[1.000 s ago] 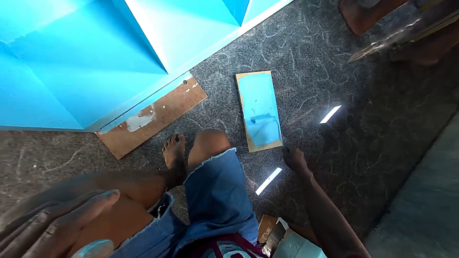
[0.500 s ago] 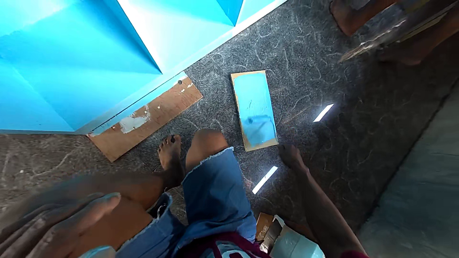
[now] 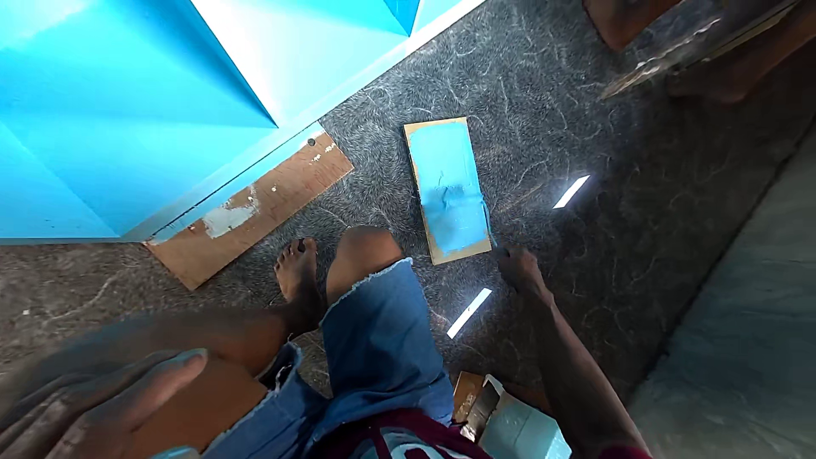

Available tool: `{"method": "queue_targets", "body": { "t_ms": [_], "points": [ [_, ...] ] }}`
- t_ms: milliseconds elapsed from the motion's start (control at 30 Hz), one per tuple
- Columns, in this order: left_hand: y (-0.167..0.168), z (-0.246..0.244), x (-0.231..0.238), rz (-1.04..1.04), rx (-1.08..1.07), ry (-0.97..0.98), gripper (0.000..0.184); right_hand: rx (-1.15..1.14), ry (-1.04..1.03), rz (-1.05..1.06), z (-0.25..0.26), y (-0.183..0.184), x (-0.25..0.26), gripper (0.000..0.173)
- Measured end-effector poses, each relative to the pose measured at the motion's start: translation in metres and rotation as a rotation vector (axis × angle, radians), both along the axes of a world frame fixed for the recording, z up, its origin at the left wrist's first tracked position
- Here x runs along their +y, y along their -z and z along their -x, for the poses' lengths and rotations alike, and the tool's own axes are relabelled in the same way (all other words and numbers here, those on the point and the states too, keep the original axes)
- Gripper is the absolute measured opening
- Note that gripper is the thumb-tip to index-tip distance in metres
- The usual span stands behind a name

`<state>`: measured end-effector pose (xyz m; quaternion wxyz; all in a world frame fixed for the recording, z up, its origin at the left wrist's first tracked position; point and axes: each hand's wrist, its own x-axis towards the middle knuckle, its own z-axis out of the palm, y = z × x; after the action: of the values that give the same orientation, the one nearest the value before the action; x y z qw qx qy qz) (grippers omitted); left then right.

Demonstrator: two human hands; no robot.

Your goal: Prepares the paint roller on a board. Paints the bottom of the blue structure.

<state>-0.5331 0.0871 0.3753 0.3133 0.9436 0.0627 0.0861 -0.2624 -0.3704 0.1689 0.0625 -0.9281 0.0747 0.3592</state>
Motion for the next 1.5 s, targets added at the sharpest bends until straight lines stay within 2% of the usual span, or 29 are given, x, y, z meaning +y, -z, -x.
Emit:
{"method": "queue_targets", "body": {
  "t_ms": [67,133,300,400,567,667,767,833,933,1033,1100,1167,1267,1300,1367,1433,1500],
  "points": [
    [-0.002,0.002,-0.002,0.025,-0.009,-0.039,0.054,0.042,-0.003,0.037,0.024,0.002,-0.018,0.043],
    [-0.002,0.003,-0.001,0.011,0.001,-0.049,0.055,0.062,-0.005,0.065,0.029,0.011,-0.015,0.043],
    [0.006,0.007,0.001,0.013,0.057,0.026,0.057,-0.064,0.008,-0.02,-0.016,0.041,0.015,0.044],
    [0.005,0.007,-0.002,-0.01,0.058,0.017,0.058,-0.069,0.035,-0.019,-0.015,0.027,0.016,0.045],
    [0.006,0.012,-0.001,0.012,-0.009,-0.04,0.055,0.051,0.037,0.026,0.038,0.014,-0.027,0.042],
    [0.006,0.011,0.0,-0.018,0.015,-0.012,0.057,0.064,0.016,0.006,0.018,0.019,-0.008,0.042],
    [0.009,0.008,0.0,-0.029,0.047,0.043,0.056,0.016,0.044,-0.084,-0.017,0.042,0.01,0.045],
    [0.008,0.007,-0.001,-0.038,0.054,0.058,0.055,-0.006,0.063,-0.113,-0.023,0.049,0.018,0.041],
    [0.007,0.008,-0.002,-0.034,0.028,0.038,0.054,0.06,0.076,-0.094,0.001,0.058,0.007,0.039],
    [0.007,0.012,0.0,-0.028,-0.012,-0.001,0.051,0.103,0.112,-0.072,0.055,0.085,-0.041,0.041],
    [0.008,0.016,0.004,-0.031,-0.006,-0.016,0.051,0.087,0.128,-0.058,0.079,0.085,-0.056,0.041],
    [0.01,0.019,0.007,-0.036,0.016,-0.012,0.052,0.065,0.141,-0.076,0.081,0.082,-0.05,0.039],
    [0.011,0.014,0.005,-0.048,0.037,0.018,0.051,0.056,0.161,-0.155,0.049,0.086,-0.023,0.039],
    [0.005,0.008,-0.003,-0.041,0.087,-0.022,0.047,0.051,0.17,-0.172,0.037,0.091,-0.015,0.039],
    [-0.015,-0.015,-0.03,0.014,0.25,-0.231,0.033,0.042,0.181,-0.187,0.03,0.1,-0.01,0.038],
    [-0.001,0.001,-0.007,-0.051,0.101,0.017,0.047,0.046,0.161,-0.185,0.048,0.109,-0.028,0.039],
    [0.007,0.008,0.001,-0.05,0.029,0.062,0.054,0.045,0.166,-0.148,0.08,0.107,-0.055,0.04]
  ]
}}
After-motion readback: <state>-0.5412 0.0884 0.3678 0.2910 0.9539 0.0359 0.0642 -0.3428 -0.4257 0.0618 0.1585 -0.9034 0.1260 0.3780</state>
